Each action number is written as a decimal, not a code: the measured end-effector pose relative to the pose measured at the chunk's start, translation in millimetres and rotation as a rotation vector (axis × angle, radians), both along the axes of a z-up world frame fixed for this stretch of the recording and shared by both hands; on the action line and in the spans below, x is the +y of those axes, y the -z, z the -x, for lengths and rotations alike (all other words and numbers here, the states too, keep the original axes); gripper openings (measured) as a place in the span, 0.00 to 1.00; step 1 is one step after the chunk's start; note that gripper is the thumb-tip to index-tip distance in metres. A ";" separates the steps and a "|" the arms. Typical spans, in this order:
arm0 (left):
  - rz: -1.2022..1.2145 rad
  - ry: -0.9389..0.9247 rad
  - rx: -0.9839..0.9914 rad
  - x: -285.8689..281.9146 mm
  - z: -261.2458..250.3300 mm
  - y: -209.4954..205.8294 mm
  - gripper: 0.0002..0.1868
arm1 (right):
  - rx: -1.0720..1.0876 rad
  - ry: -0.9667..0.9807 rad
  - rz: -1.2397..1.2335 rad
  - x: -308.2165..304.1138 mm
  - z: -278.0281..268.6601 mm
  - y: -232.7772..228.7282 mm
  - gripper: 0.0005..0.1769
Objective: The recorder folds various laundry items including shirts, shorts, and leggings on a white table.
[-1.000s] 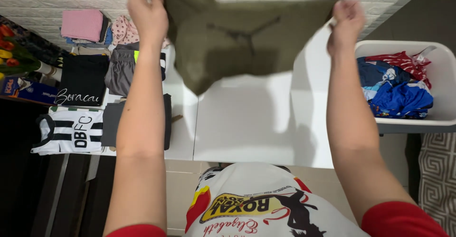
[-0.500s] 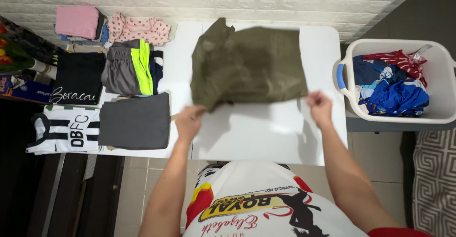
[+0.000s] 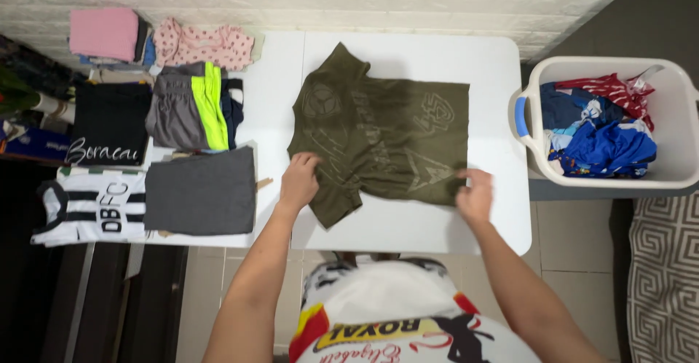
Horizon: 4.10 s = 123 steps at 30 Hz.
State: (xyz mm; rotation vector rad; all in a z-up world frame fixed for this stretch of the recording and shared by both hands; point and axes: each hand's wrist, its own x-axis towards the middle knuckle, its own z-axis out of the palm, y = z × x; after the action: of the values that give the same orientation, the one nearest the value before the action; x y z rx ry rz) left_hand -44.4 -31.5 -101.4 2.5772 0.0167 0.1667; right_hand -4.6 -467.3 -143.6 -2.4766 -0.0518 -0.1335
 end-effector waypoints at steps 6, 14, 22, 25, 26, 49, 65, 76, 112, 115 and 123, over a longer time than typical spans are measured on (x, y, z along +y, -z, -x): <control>-0.100 0.073 -0.057 -33.5 -83.3 22.0 0.25 | -0.043 -0.295 -0.002 105.5 -52.8 -12.7 0.22; -0.328 -0.129 0.239 -3.4 -84.5 59.6 0.33 | 0.139 -0.222 0.514 88.2 -118.2 52.3 0.35; -0.351 -0.219 0.085 -11.8 -114.6 76.6 0.36 | 0.249 0.012 0.614 133.3 -142.8 5.6 0.39; -0.144 0.115 -0.024 -41.8 -154.4 74.5 0.34 | 0.133 -0.338 0.612 178.7 -158.6 23.3 0.41; -0.175 0.140 0.056 -50.4 -166.2 72.9 0.33 | 0.127 -0.387 0.513 189.1 -164.9 30.2 0.39; -0.184 0.109 0.160 -75.1 -3.9 55.1 0.41 | 0.102 -0.309 0.524 80.4 -37.3 26.0 0.38; -0.130 0.317 0.120 1.1 89.6 36.8 0.12 | 0.187 -0.365 0.172 -40.7 29.1 -3.4 0.15; 0.377 0.446 0.453 46.8 -51.6 -2.0 0.06 | 0.694 -0.472 -0.503 -81.1 -101.0 16.0 0.03; 0.977 -0.607 0.432 68.9 35.6 111.4 0.13 | 0.573 0.141 -0.403 -69.0 -65.9 50.9 0.13; 0.992 -0.654 0.307 51.5 35.3 95.9 0.12 | 0.558 0.091 -0.415 -67.8 -59.9 51.9 0.11; 0.433 -0.712 0.108 28.2 39.2 69.1 0.12 | 0.471 0.194 -0.166 -42.8 -53.7 15.8 0.10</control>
State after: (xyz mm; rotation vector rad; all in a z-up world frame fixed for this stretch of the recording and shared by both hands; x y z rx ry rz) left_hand -83.6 -3.3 -170.4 2.0414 0.9094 0.2506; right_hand 49.1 -510.2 -159.4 -2.2814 0.3842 0.3505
